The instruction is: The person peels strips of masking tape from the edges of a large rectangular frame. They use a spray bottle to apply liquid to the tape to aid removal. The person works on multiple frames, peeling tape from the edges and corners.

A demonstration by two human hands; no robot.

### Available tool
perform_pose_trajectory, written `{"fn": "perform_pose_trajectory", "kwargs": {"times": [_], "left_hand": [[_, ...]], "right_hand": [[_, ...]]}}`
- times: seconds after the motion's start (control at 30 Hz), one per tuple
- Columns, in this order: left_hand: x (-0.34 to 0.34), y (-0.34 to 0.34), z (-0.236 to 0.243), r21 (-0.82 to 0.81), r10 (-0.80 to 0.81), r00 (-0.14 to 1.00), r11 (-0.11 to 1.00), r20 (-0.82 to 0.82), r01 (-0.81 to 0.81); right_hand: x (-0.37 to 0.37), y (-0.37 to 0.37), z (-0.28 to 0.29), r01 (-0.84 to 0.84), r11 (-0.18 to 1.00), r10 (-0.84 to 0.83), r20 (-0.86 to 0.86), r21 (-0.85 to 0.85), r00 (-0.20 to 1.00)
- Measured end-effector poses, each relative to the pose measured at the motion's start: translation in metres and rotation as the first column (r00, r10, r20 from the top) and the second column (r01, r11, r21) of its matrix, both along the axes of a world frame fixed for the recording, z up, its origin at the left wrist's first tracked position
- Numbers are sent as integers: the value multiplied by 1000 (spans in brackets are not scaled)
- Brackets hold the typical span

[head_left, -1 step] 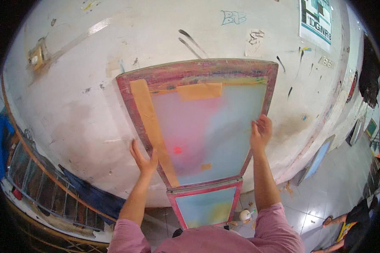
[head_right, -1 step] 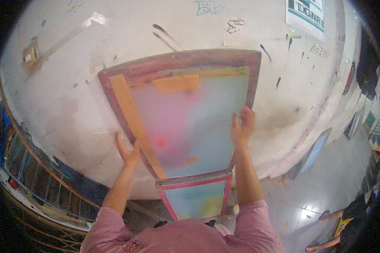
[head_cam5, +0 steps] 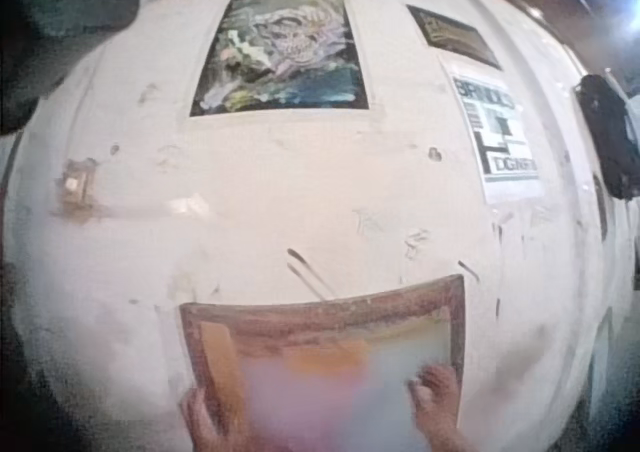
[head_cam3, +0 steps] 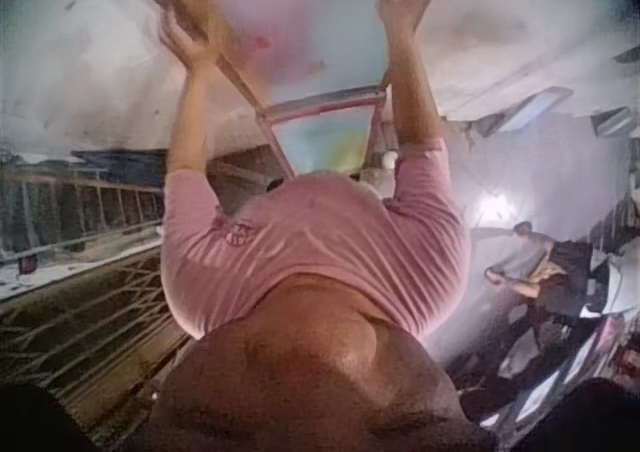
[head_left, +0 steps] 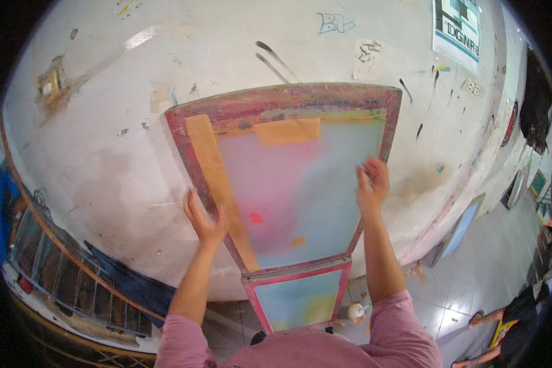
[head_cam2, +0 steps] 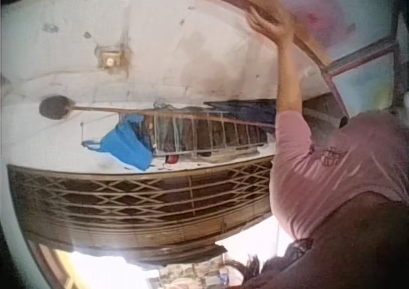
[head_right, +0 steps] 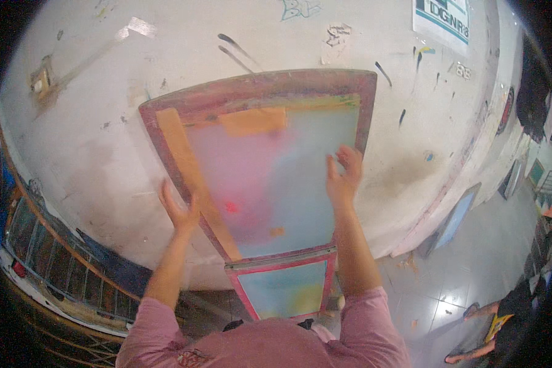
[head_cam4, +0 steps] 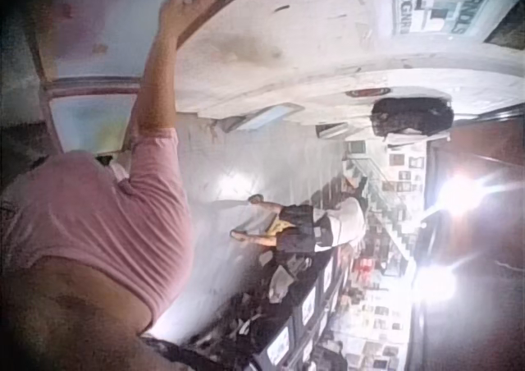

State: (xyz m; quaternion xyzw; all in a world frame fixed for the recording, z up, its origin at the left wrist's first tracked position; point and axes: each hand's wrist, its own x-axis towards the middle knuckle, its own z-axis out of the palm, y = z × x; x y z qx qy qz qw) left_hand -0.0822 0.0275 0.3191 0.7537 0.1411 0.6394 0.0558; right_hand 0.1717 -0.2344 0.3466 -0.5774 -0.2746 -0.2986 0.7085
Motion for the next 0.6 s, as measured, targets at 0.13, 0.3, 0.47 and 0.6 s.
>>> {"fn": "perform_pose_trajectory", "kwargs": {"times": [0.13, 0.3, 0.47, 0.6], "left_hand": [[31, -13, 138, 368, 64, 996, 926, 55, -80], [51, -15, 214, 459, 184, 978, 881, -99, -119], [62, 10, 210, 338, 45, 963, 940, -265, 49], [63, 10, 205, 329, 46, 971, 944, -236, 35]], "right_hand": [[-42, 57, 62, 10, 1000, -9, 3, -27, 1000], [-67, 92, 81, 97, 995, -97, -23, 13, 995], [-62, 105, 83, 18, 1000, -19, -77, -14, 997], [-77, 105, 85, 126, 991, -130, 79, 47, 988]]}}
